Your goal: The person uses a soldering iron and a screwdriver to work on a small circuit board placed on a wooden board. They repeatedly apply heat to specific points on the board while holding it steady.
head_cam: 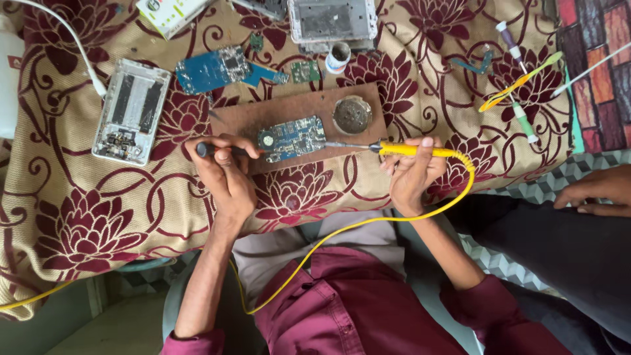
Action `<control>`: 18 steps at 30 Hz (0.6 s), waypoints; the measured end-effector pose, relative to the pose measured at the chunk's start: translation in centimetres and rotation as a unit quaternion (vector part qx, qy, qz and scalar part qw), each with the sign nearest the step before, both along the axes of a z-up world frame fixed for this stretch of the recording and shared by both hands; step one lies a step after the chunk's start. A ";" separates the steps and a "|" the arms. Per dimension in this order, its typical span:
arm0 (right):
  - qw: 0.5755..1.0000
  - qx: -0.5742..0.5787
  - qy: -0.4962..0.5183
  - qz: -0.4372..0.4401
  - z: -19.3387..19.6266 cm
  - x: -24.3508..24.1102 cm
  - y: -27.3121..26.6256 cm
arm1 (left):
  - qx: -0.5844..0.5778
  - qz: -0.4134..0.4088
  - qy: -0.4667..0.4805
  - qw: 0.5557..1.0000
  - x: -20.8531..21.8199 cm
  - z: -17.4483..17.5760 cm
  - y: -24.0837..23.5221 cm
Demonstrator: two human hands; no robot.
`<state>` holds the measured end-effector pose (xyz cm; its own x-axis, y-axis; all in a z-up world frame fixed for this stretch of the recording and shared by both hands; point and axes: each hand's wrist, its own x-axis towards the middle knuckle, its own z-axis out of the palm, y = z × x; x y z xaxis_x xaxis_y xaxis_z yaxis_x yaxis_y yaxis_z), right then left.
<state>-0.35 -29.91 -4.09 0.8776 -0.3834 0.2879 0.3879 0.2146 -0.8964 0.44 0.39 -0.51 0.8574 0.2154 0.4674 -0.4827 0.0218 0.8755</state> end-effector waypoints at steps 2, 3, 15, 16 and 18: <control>1.000 0.004 0.005 -0.002 0.1 0.0 -0.2 | -0.014 0.003 0.002 1.000 0.0 -0.4 -0.1; 1.000 0.005 0.007 -0.001 0.1 -0.1 -0.2 | -0.029 0.004 0.007 1.000 -0.2 -0.5 0.0; 1.000 0.010 0.010 0.006 0.0 -0.2 -0.2 | 0.024 -0.041 0.014 0.999 -0.6 0.7 0.0; 1.000 0.006 0.012 0.006 0.0 -0.3 -0.3 | 0.020 -0.047 0.015 0.999 -0.6 0.7 0.0; 1.000 -0.004 0.015 0.010 0.0 -0.4 -0.2 | 0.009 -0.044 0.014 0.999 -0.5 0.5 0.0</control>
<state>-0.71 -30.16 -4.11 0.8930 -0.3640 0.2647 0.3568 0.2143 -0.9093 -0.02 0.35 0.04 0.8856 0.1311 0.4455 -0.4544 0.0471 0.8895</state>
